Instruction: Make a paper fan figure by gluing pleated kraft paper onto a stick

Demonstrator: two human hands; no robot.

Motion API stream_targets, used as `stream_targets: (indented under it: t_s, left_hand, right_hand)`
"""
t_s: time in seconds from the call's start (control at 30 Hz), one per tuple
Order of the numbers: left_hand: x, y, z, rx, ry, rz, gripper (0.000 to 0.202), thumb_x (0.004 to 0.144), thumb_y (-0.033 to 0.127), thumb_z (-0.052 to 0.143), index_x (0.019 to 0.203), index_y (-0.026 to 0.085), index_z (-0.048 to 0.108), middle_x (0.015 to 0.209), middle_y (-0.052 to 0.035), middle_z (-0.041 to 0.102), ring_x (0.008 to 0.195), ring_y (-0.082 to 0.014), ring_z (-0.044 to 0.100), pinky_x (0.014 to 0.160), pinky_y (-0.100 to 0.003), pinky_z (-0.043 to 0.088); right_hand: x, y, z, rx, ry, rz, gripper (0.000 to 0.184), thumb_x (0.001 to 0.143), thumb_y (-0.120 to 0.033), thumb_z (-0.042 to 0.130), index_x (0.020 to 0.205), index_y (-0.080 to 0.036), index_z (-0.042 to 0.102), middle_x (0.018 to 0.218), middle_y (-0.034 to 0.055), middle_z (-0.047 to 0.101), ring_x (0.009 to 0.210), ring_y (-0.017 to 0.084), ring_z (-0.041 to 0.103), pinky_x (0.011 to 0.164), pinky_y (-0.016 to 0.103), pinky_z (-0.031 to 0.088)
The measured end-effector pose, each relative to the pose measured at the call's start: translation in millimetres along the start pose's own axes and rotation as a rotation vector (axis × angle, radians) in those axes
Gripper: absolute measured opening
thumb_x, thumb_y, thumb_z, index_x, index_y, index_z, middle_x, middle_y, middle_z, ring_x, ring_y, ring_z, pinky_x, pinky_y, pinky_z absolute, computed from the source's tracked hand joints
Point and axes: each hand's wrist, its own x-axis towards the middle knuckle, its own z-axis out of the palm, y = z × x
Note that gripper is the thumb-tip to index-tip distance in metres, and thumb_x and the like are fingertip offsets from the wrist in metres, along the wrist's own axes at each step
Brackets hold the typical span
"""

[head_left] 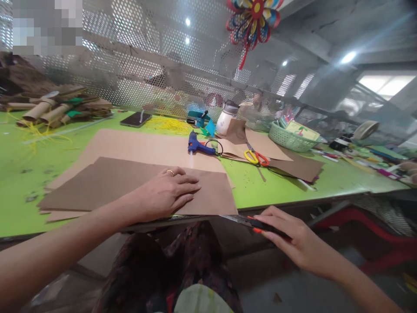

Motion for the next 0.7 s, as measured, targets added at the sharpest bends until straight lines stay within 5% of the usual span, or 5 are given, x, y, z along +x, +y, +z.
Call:
stream_targets:
  t_s: [0.7]
  left_hand:
    - [0,-1,0.8,-0.016,-0.027,-0.011,0.037,0.098,0.03,0.032,0.126,0.024,0.055,0.13,-0.0023,0.058,0.121,-0.0194,0.049,0.102,-0.037,0.029]
  right_hand:
    - [38,-25,22,0.066,0.055,-0.095,0.024,0.091,-0.014,0.046,0.111,-0.019,0.058,0.101,0.0089,0.058,0.092,0.019,0.057,0.084,0.033,0.048]
